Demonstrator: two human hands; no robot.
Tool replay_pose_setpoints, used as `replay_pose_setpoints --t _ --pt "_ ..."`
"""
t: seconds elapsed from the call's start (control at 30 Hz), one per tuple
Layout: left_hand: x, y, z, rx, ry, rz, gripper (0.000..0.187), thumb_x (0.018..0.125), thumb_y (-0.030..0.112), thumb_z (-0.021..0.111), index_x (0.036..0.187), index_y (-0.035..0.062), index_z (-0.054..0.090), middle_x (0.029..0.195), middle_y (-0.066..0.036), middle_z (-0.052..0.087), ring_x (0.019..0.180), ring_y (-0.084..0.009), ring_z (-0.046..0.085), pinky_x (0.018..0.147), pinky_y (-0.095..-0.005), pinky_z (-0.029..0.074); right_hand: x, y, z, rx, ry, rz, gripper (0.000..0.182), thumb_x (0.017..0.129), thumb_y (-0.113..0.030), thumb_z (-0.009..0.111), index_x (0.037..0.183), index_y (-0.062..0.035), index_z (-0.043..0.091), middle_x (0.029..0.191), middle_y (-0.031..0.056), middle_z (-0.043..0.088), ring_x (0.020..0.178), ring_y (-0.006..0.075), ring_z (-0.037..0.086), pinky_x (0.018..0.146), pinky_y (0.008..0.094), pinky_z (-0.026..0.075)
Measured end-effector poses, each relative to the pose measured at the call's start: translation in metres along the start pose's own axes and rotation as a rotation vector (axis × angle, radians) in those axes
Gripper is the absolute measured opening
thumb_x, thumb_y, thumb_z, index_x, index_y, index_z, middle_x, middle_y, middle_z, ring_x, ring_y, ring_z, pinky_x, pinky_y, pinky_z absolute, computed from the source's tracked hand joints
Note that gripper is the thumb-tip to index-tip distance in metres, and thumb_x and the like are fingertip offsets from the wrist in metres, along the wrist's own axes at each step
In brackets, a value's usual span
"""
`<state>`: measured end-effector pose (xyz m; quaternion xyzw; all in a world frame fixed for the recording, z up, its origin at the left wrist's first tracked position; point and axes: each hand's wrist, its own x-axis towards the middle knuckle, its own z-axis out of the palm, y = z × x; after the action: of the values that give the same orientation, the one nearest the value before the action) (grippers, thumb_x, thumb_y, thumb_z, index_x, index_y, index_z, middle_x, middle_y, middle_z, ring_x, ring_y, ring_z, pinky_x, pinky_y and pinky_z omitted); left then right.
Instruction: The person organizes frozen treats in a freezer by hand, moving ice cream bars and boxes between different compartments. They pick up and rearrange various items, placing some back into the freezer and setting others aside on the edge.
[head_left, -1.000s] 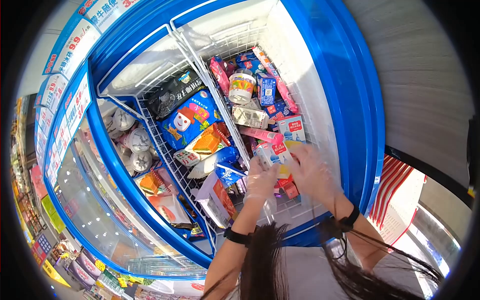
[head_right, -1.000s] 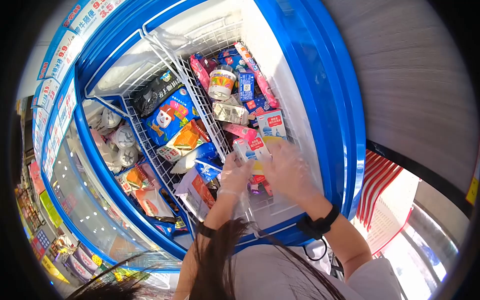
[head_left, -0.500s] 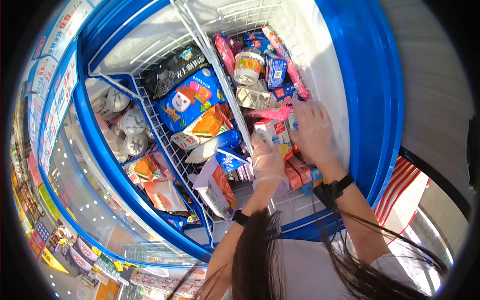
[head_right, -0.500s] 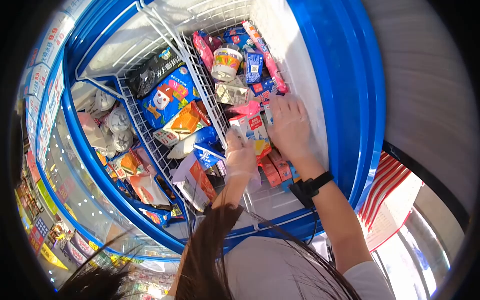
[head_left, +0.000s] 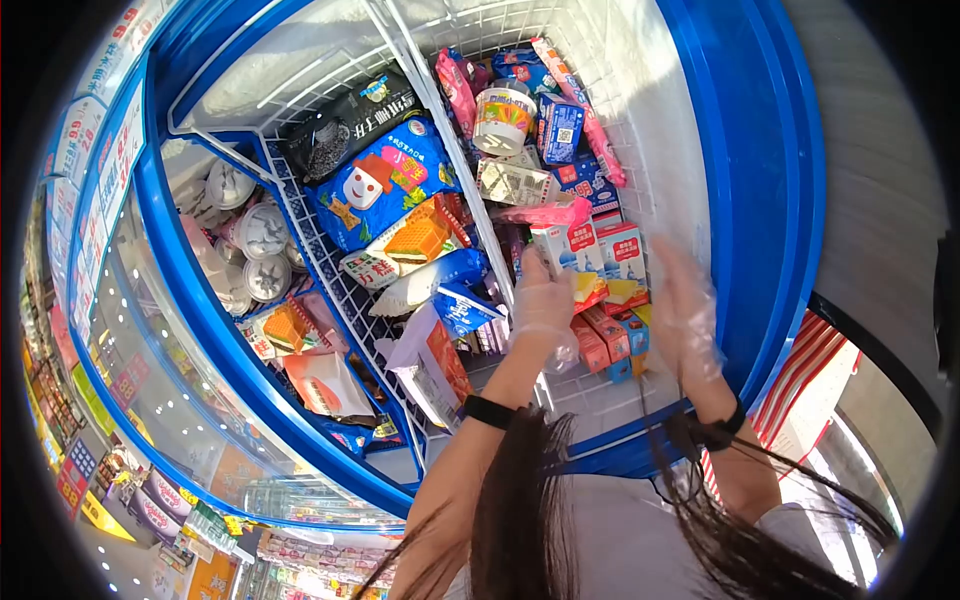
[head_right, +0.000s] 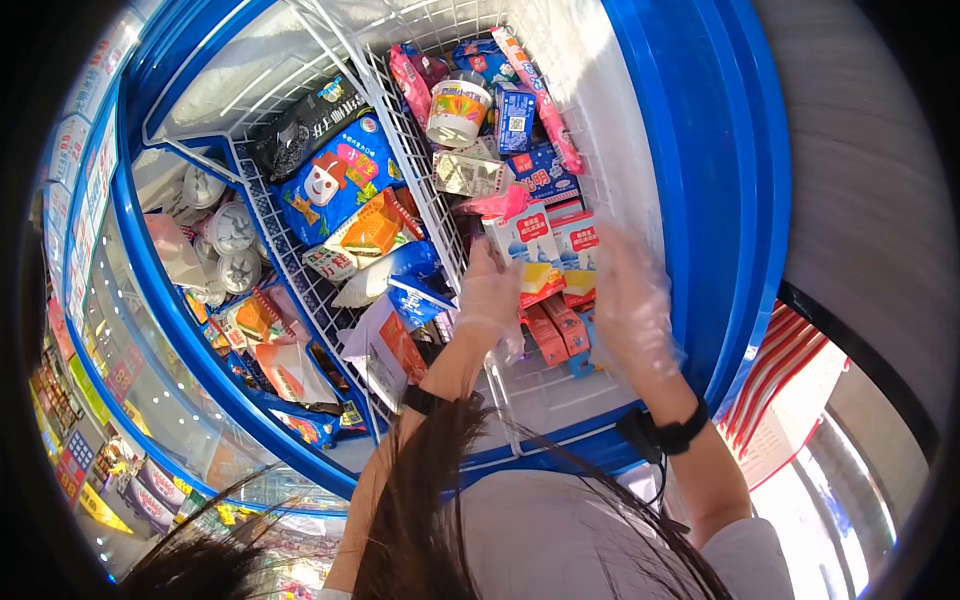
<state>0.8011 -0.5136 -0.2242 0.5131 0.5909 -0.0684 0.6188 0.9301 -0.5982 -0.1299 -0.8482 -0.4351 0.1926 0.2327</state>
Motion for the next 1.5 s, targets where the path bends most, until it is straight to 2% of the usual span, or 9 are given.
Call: replay_pose_setpoints --t 0.27,0.37,0.6,0.67,0.8,0.9,1.0,1.43,1.5 --pt "-0.017 -0.005 0.007 -0.474 -0.125 0.142 0.047 0.089 0.009 0.063 0.131 -0.0014 0.042 0.107 -0.016 0.067 0.100 -0.0230 0.065 0.084 -0.0324 0.051 -0.046 0.024 -0.004 0.066 -0.027 0.110 0.037 0.083 0.006 0.054 0.120 -0.0002 0.058 0.107 0.0222 0.062 0.100 0.0393 0.060 0.087 0.0434 0.048" --pt "-0.019 0.022 0.009 0.364 -0.187 0.162 0.033 0.090 0.027 0.060 0.118 0.0112 0.057 0.101 -0.021 0.066 0.098 -0.0382 0.064 0.086 -0.0453 0.050 -0.029 0.015 0.000 -0.148 -0.110 -0.124 0.039 0.082 0.000 0.059 0.120 0.0000 0.057 0.115 0.0218 0.060 0.104 0.0359 0.059 0.089 0.0447 0.048" --pt "-0.027 0.021 0.001 0.472 -0.253 0.149 0.029 0.089 0.024 0.055 0.112 0.0064 0.059 0.102 -0.023 0.065 0.098 -0.0414 0.062 0.087 -0.0490 0.048 -0.022 0.003 0.009 -0.387 -0.238 -0.155 0.042 0.079 -0.014 0.066 0.118 -0.0018 0.060 0.115 0.0175 0.060 0.103 0.0318 0.059 0.087 0.0446 0.048" --pt "-0.034 0.018 -0.014 0.573 -0.205 0.313 0.028 0.086 0.017 0.054 0.111 0.0055 0.059 0.101 -0.024 0.065 0.096 -0.0423 0.061 0.087 -0.0493 0.048 -0.012 -0.015 -0.002 -0.279 -0.688 -0.085 0.029 0.080 -0.016 0.064 0.107 -0.0035 0.064 0.106 0.0121 0.061 0.099 0.0297 0.059 0.090 0.0424 0.047" --pt "-0.037 -0.005 -0.019 0.839 -0.148 0.708 0.024 0.083 0.013 0.053 0.103 0.0037 0.063 0.104 -0.018 0.065 0.111 -0.0305 0.058 0.105 -0.0445 0.037 -0.041 0.002 0.024 -0.227 -0.602 -0.371 0.018 0.081 -0.014 0.060 0.096 -0.0057 0.066 0.098 0.0070 0.060 0.097 0.0263 0.059 0.094 0.0397 0.044" --pt "-0.047 -0.008 -0.023 1.063 -0.012 0.771 0.027 0.084 0.014 0.054 0.106 0.0025 0.064 0.111 -0.016 0.063 0.120 -0.0295 0.051 0.112 -0.0435 0.026 -0.047 0.005 0.033 -0.350 -0.494 -0.518 0.017 0.082 -0.013 0.056 0.093 -0.0072 0.068 0.096 0.0044 0.061 0.100 0.0232 0.058 0.098 0.0378 0.041" --pt "-0.045 -0.002 -0.020 1.242 -0.132 0.608 0.035 0.076 0.017 0.064 0.107 0.0020 0.063 0.124 -0.016 0.057 0.124 -0.0311 0.048 0.109 -0.0417 0.032 -0.048 0.013 0.035 -0.370 -0.545 -0.501 0.022 0.078 -0.016 0.062 0.099 -0.0103 0.066 0.095 0.0047 0.061 0.098 0.0211 0.058 0.099 0.0353 0.042" --pt "-0.020 0.027 -0.006 0.932 -0.124 0.308 0.030 0.081 0.011 0.057 0.108 -0.0009 0.062 0.117 -0.020 0.059 0.105 -0.0351 0.061 0.088 -0.0397 0.051 -0.045 -0.020 -0.003 -0.238 -0.660 -0.751 0.013 0.076 -0.012 0.058 0.085 -0.0059 0.066 0.088 0.0081 0.057 0.091 0.0235 0.058 0.095 0.0379 0.045" --pt "-0.011 0.031 -0.008 0.964 -0.365 0.214 0.036 0.081 0.006 0.057 0.116 -0.0012 0.058 0.112 -0.022 0.060 0.106 -0.0371 0.062 0.088 -0.0404 0.052 -0.046 -0.023 -0.010 -0.181 -0.674 -0.718 0.012 0.075 -0.011 0.058 0.084 -0.0054 0.065 0.086 0.0081 0.055 0.088 0.0237 0.057 0.093 0.0383 0.046"
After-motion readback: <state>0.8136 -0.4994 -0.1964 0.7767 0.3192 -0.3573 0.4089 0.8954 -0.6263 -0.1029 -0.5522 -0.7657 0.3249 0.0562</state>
